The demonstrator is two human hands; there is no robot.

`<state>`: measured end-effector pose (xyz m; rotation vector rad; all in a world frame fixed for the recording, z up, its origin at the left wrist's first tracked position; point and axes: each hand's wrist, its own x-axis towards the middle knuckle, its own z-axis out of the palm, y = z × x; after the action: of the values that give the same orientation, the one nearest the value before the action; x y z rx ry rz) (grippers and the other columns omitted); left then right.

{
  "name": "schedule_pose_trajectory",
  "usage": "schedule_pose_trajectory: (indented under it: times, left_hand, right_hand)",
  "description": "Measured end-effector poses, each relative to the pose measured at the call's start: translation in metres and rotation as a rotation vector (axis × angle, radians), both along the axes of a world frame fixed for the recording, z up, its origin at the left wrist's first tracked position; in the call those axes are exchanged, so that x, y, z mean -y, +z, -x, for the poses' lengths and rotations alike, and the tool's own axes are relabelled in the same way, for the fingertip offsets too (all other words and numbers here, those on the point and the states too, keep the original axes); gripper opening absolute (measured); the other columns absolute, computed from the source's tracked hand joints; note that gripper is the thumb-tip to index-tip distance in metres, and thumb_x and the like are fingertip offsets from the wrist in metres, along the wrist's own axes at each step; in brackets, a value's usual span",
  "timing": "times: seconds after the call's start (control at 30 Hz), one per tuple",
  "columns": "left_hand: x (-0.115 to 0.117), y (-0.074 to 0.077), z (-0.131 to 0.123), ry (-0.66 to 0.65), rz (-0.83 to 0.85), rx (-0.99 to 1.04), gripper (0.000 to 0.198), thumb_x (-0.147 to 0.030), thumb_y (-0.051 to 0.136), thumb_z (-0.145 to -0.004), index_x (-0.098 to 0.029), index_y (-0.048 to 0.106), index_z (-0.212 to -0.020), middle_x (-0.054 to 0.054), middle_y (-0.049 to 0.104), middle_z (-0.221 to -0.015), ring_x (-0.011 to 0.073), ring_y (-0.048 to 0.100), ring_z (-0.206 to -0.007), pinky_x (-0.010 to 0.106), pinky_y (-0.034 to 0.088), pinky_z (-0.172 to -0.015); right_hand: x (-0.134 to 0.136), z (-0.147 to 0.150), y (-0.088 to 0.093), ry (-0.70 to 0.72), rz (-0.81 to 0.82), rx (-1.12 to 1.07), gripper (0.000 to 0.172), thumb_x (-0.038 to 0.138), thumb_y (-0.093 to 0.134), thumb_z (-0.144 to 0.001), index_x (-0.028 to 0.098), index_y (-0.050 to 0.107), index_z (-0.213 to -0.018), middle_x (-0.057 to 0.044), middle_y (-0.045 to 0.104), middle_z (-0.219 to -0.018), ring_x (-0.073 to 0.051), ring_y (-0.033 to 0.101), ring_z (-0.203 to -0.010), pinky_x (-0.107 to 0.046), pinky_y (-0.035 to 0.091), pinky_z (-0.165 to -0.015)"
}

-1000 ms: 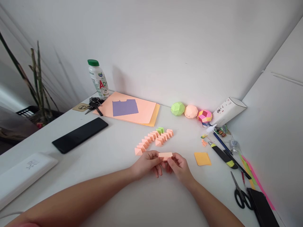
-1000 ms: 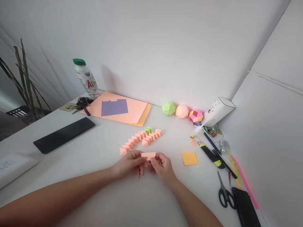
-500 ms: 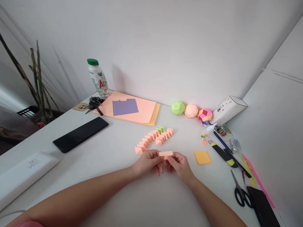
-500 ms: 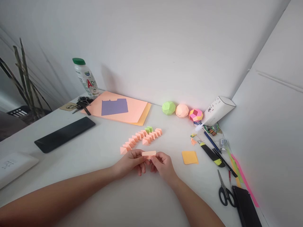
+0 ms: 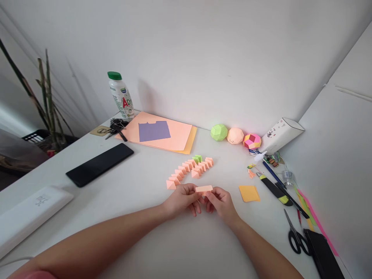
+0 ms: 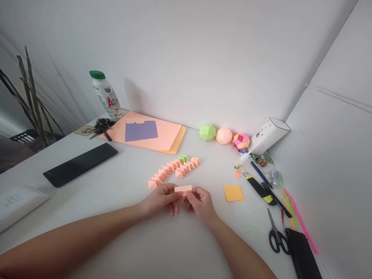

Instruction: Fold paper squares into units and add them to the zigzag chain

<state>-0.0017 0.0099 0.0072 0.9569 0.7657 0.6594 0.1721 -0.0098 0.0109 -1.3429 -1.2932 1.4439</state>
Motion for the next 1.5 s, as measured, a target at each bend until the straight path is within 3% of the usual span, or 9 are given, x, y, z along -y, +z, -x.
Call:
schedule_pose_trajectory:
  times: [0.4, 0.7, 1.1, 1.27, 1.5]
  left_hand:
    - [0.000, 0.006, 0.001, -0.029, -0.009, -0.025, 0.034, -0.047, 0.062, -0.074, -0.015, 0.054, -0.078, 0.006, 0.067, -0.079, 0.0133, 0.063, -0.052, 0.023, 0.048, -0.045]
    - [0.001, 0.003, 0.001, -0.088, -0.030, -0.091, 0.036, -0.051, 0.056, -0.077, -0.017, 0.047, -0.072, 0.001, 0.063, -0.061, 0.0137, 0.060, -0.044, 0.024, 0.046, -0.040]
    - [0.005, 0.001, 0.002, -0.108, -0.100, -0.100, 0.028, -0.045, 0.046, -0.084, -0.018, 0.043, -0.079, 0.000, 0.061, -0.063, 0.0128, 0.058, -0.047, 0.024, 0.045, -0.042]
    - [0.008, 0.000, 0.001, -0.125, -0.160, -0.118, 0.025, -0.042, 0.042, -0.086, -0.018, 0.044, -0.079, -0.001, 0.060, -0.060, 0.0128, 0.057, -0.047, 0.024, 0.044, -0.043]
    - [0.014, -0.001, -0.001, -0.129, -0.263, -0.189, 0.011, -0.025, 0.039, -0.085, -0.019, 0.046, -0.079, -0.004, 0.057, -0.055, 0.0118, 0.054, -0.046, 0.022, 0.040, -0.044]
  right_hand:
    - [0.002, 0.001, -0.001, -0.019, -0.009, -0.047, 0.028, 0.042, 0.059, -0.078, 0.016, 0.055, -0.068, 0.000, 0.062, -0.061, -0.010, 0.053, -0.043, -0.021, 0.041, -0.042]
    - [0.003, -0.001, 0.000, -0.023, -0.023, -0.025, 0.029, 0.041, 0.055, -0.081, 0.016, 0.056, -0.067, 0.001, 0.060, -0.059, -0.010, 0.054, -0.043, -0.021, 0.041, -0.043]
    - [0.006, -0.001, -0.001, 0.005, -0.071, -0.007, 0.033, 0.042, 0.049, -0.086, 0.016, 0.055, -0.066, 0.001, 0.057, -0.058, -0.011, 0.053, -0.045, -0.022, 0.041, -0.045]
    - [0.004, -0.001, -0.001, 0.092, -0.067, -0.002, 0.018, 0.033, 0.057, -0.080, 0.015, 0.058, -0.078, 0.000, 0.058, -0.063, -0.011, 0.053, -0.051, -0.022, 0.041, -0.047]
    - [0.003, -0.001, -0.006, 0.133, -0.098, 0.054, 0.006, 0.017, 0.057, -0.073, 0.017, 0.053, -0.068, 0.003, 0.055, -0.057, -0.011, 0.050, -0.052, -0.022, 0.039, -0.048]
